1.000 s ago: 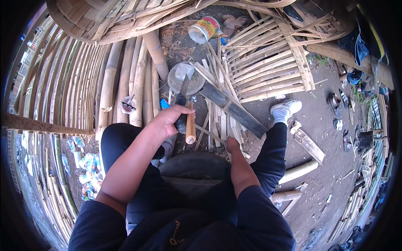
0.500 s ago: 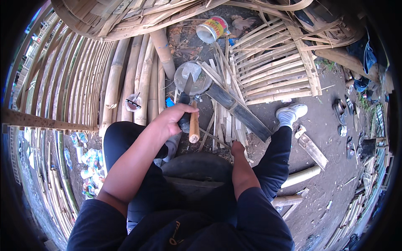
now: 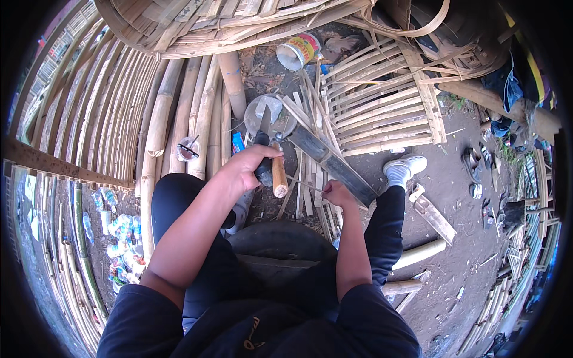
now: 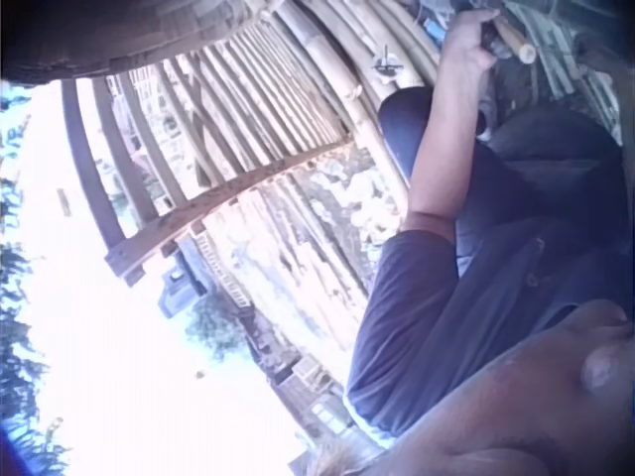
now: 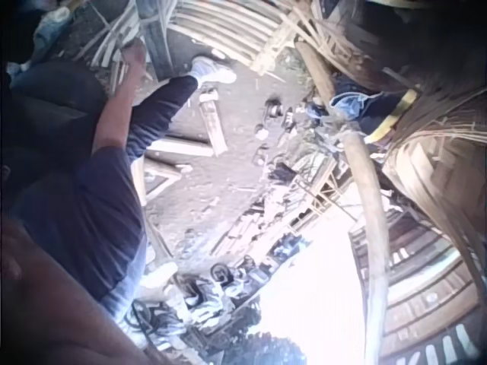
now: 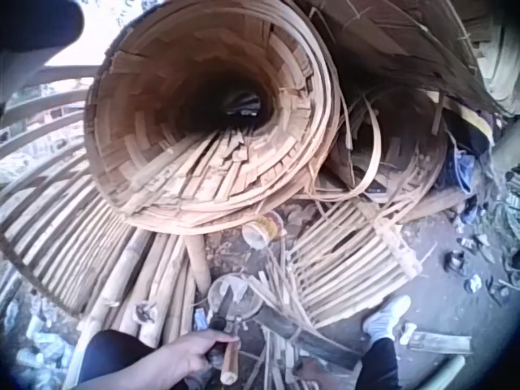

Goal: The person is sitting on the ground and uses a hammer to drive a large blade into the end of a bamboo pole, splitting it into smaller strips.

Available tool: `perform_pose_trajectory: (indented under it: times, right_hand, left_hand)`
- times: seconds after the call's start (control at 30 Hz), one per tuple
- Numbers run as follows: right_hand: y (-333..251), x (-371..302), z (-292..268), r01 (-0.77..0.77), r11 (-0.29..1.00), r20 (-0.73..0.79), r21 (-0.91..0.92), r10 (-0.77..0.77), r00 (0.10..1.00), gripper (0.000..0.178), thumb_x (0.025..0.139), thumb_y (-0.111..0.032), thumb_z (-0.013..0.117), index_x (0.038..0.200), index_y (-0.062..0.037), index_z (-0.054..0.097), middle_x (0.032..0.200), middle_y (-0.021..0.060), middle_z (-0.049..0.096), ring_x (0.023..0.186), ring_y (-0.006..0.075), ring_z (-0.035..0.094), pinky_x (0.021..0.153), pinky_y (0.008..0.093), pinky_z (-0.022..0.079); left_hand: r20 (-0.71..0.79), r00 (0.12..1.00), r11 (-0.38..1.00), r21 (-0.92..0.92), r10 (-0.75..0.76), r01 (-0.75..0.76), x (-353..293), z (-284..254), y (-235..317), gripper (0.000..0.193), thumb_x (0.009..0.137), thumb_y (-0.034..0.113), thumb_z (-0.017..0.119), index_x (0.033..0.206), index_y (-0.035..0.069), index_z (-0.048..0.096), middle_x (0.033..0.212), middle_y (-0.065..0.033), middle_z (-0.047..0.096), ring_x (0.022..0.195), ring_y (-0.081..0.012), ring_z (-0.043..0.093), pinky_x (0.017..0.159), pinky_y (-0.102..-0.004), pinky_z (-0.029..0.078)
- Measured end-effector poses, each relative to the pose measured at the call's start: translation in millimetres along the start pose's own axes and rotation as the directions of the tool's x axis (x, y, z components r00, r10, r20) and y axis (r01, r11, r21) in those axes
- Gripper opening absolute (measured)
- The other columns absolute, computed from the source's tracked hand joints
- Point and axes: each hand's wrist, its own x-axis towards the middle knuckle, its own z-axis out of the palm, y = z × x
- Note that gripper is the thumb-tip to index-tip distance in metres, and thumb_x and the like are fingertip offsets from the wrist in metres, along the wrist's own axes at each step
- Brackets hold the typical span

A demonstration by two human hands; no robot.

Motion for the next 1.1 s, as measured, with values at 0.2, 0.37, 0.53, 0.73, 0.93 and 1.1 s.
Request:
perform_pose_trajectory:
  times: [0.2,0.37,0.53,0.73,0.93,1.1]
  right_hand:
    - [-9.0,-28.9,-44.0,0.098,0.995,-0.254,0.037,-0.085,0.963,0.019,0.072,-0.008,0.073,0.086,0.0022,0.064,0.082,0.0141,0.068,0.076,0.0208,0.066,0.069,0.0317,0.052]
    - [-42.7,-40.3,-69.4,0.120,0.989,-0.479,0.091,-0.062,0.875,0.021,0.073,-0.006,0.071,0.090,0.0037,0.063,0.084,0.0156,0.068,0.074,0.0223,0.067,0.069,0.0324,0.053]
    - [-93.9,-17.0,-127.6,0.165,0.986,-0.601,-0.029,-0.149,0.785,0.024,0.073,-0.007,0.073,0.093,0.0044,0.063,0.084,0.0163,0.067,0.076,0.0215,0.066,0.071,0.0318,0.053]
    - [-151.1,22.3,-216.1,-0.004,0.944,-0.670,-0.329,-0.230,0.706,0.045,0.076,-0.036,0.074,0.094,0.0054,0.069,0.093,0.0253,0.067,0.090,0.0382,0.065,0.080,0.0399,0.051]
    - [-169.1,-25.9,-238.1,0.006,0.998,-0.562,-0.061,-0.039,0.826,0.037,0.082,-0.035,0.065,0.074,0.0017,0.070,0.071,0.0208,0.067,0.069,0.0345,0.066,0.068,0.0389,0.052]
    - [-71.0,18.4,-161.5,-0.065,0.997,-0.367,0.047,0.078,0.927,0.036,0.082,-0.019,0.062,0.112,0.0010,0.061,0.081,0.0186,0.067,0.069,0.0285,0.067,0.065,0.0402,0.054]
  left_hand:
    - [0.023,1.000,0.998,-0.058,0.001,0.001,-0.2,2.5,-0.6,0.019,0.080,0.005,0.066,0.098,0.001,0.059,0.087,-0.0097,0.065,0.079,-0.0211,0.065,0.075,-0.0341,0.053]
    - [0.009,1.000,0.995,-0.093,0.026,-0.025,-3.6,0.7,-1.3,0.015,0.080,0.005,0.065,0.094,0.002,0.060,0.084,-0.0098,0.064,0.076,-0.0215,0.064,0.075,-0.0349,0.053]
    - [0.044,0.999,0.998,-0.067,0.024,-0.021,-0.9,-5.2,1.6,0.013,0.081,0.010,0.065,0.092,0.004,0.060,0.084,-0.0086,0.064,0.076,-0.0219,0.064,0.074,-0.0355,0.052]
    - [0.014,0.999,0.996,-0.081,0.039,-0.038,7.7,-2.3,0.7,0.013,0.080,0.009,0.065,0.092,0.005,0.060,0.085,-0.0089,0.065,0.076,-0.0223,0.064,0.072,-0.0384,0.053]
    - [0.047,0.999,0.994,-0.105,0.022,-0.017,5.4,0.6,1.5,0.013,0.081,0.008,0.064,0.093,0.005,0.060,0.085,-0.0087,0.065,0.077,-0.0222,0.065,0.073,-0.0383,0.053]
    - [0.038,0.999,0.997,-0.071,0.014,-0.011,3.7,-3.3,-1.3,0.013,0.081,0.010,0.064,0.093,0.006,0.061,0.085,-0.0082,0.066,0.078,-0.0215,0.065,0.073,-0.0366,0.052]
